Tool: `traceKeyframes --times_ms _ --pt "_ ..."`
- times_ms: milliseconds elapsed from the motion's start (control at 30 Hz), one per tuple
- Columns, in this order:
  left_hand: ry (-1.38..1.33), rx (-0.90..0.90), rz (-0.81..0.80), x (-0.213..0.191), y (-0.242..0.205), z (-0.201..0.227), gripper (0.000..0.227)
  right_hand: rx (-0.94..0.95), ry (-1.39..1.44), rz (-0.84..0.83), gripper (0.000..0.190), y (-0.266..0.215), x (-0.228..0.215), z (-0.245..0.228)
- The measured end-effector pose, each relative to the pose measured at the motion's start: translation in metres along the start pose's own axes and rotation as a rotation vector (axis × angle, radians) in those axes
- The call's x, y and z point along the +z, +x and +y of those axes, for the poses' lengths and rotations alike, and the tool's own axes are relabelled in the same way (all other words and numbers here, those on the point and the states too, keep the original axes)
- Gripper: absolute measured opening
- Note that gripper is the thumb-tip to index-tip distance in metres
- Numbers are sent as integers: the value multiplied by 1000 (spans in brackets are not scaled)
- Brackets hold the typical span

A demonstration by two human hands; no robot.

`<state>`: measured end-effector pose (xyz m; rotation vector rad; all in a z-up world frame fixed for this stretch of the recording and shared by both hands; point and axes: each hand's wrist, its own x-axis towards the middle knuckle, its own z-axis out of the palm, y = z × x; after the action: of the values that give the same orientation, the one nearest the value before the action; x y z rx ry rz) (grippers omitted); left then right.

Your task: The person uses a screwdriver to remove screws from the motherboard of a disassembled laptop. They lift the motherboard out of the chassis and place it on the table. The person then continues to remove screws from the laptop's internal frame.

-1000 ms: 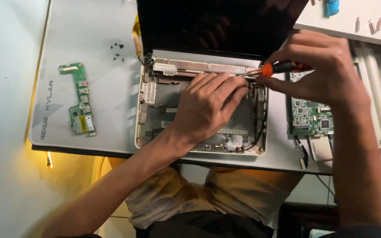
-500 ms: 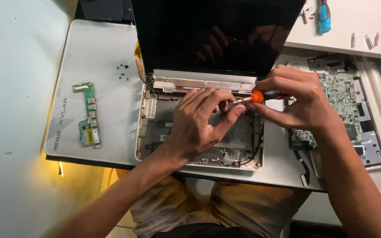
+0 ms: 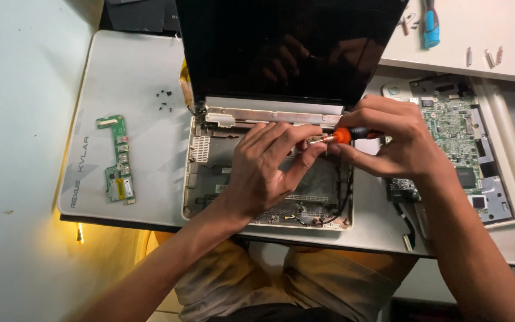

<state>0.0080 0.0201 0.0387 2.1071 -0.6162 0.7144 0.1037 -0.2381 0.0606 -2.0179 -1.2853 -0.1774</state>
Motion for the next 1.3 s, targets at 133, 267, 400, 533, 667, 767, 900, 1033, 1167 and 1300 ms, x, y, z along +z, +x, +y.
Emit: traceKeyframes --times_ms 133,267,400,533,667,767,900,1033,1167,1300 --pt "-54 5 25 5 1 -6 11 61 82 22 19 1 4 -4" --pt "-76 37 94 7 0 -8 8 152 222 15 22 -5 8 1" --pt "-105 -90 177 -14 -4 -20 11 219 39 3 29 -31 -3 37" --pt "-139 -108 127 0 -9 -34 11 321 125 223 28 -39 -29 54" --pt "92 111 -113 -2 -4 -10 17 653 -327 252 30 -55 -83 35" --pt "60 114 -126 1 -2 -5 21 666 -270 221 11 -56 -89 26" --pt "2 62 -48 6 0 -6 20 255 -11 23 14 -17 -38 -3" --pt "-110 5 -53 9 -6 -15 20 112 -37 -119 21 -1 -2 -29" --pt "-226 -54 -28 16 -9 -23 17 91 96 -76 19 -4 -1 -31" --pt "-297 -62 -28 13 -5 -16 8 101 84 -38 20 -4 4 -28"
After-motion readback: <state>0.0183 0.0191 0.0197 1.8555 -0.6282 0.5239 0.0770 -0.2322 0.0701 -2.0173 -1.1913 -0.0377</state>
